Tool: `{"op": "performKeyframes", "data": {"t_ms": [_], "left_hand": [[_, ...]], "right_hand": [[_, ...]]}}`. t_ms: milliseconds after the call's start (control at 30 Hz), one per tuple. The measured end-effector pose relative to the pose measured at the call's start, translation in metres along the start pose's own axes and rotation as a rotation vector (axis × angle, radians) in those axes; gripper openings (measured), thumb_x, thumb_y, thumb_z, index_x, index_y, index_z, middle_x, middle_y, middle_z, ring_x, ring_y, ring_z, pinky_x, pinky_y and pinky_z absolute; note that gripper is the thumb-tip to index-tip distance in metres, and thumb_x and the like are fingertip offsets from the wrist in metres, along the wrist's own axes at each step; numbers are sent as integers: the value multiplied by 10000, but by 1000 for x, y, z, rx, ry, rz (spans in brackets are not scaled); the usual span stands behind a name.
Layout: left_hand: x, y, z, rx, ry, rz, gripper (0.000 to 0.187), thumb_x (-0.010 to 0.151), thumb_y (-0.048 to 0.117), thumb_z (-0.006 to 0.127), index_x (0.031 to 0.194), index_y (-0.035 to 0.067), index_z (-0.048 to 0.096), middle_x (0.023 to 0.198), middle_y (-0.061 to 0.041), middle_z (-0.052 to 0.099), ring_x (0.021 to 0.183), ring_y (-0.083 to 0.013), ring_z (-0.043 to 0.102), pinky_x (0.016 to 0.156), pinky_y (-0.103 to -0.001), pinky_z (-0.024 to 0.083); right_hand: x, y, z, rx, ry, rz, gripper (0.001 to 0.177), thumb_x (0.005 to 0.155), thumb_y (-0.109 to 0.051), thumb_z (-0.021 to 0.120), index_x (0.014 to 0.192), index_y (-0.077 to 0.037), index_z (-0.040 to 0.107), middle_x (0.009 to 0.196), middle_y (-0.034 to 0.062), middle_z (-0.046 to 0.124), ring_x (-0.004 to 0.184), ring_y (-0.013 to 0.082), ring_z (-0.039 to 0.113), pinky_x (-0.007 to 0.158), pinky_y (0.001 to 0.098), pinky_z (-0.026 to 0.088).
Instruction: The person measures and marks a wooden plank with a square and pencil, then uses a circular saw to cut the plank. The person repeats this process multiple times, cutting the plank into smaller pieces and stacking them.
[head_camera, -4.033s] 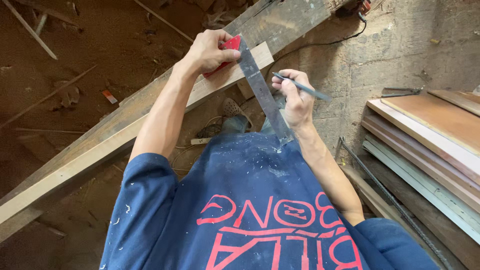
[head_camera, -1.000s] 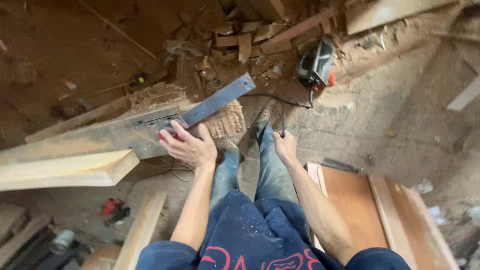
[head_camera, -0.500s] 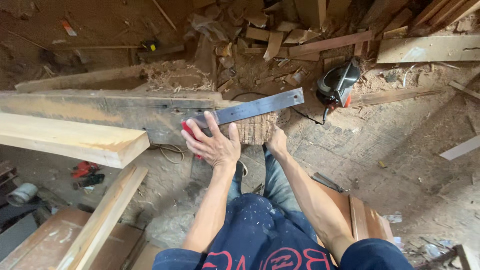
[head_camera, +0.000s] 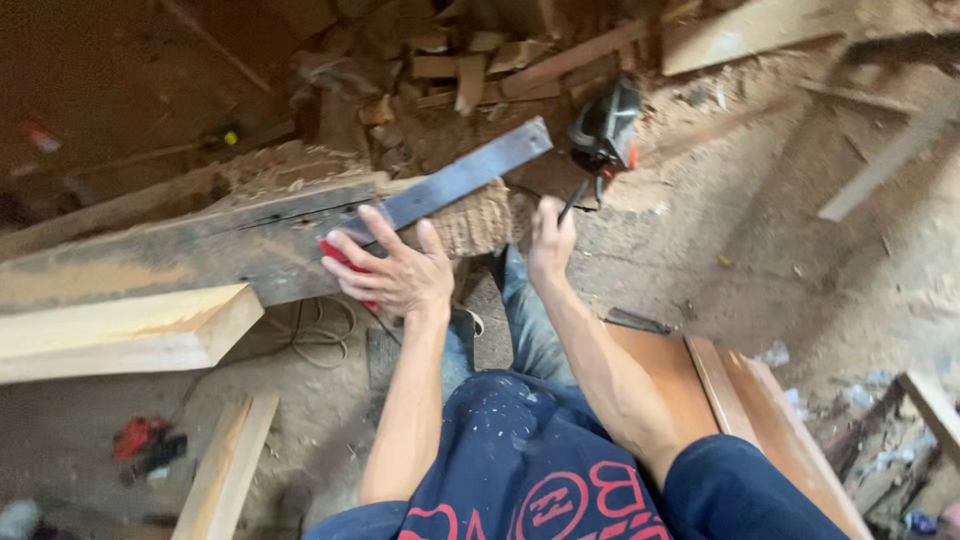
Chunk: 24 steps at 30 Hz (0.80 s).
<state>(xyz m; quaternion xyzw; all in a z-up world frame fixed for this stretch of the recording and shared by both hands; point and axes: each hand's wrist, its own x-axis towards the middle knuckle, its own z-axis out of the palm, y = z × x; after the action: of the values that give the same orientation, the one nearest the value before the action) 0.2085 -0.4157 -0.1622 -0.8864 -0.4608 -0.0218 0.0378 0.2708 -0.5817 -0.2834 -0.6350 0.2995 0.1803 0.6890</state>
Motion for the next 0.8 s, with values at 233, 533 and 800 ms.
{"op": "performKeyframes", "data": {"t_ms": [233, 533, 800], "left_hand": [[5, -11, -7, -154, 13, 65, 768, 991, 545, 716, 1587, 253, 330, 1615, -274, 193, 1452, -557, 198, 1098, -712, 259], [-30, -87, -93, -369, -71, 445, 534, 730, 407, 898, 1066, 127, 592, 1171, -135, 584, 1201, -378, 518, 1077, -654, 316], [-109, -247, -120, -728, -1005, 324, 332, 836, 410, 766, 989, 117, 733, 861, -120, 770, 806, -258, 752, 735, -378, 560]], "right_hand": [[-3, -134, 76, -132, -198, -313, 400, 943, -264, 699, 1236, -10, 601, 1019, 44, 673, 958, 150, 680, 840, 280, 545], [-139, -117, 23, 252, -202, -231, 205, 1045, -247, 643, 917, -121, 544, 718, -72, 482, 570, 32, 415, 466, 218, 319], [-341, -15, 7, -50, -443, -346, 147, 1082, -197, 612, 1000, -104, 534, 771, -43, 529, 634, 51, 443, 550, 221, 353]]}}
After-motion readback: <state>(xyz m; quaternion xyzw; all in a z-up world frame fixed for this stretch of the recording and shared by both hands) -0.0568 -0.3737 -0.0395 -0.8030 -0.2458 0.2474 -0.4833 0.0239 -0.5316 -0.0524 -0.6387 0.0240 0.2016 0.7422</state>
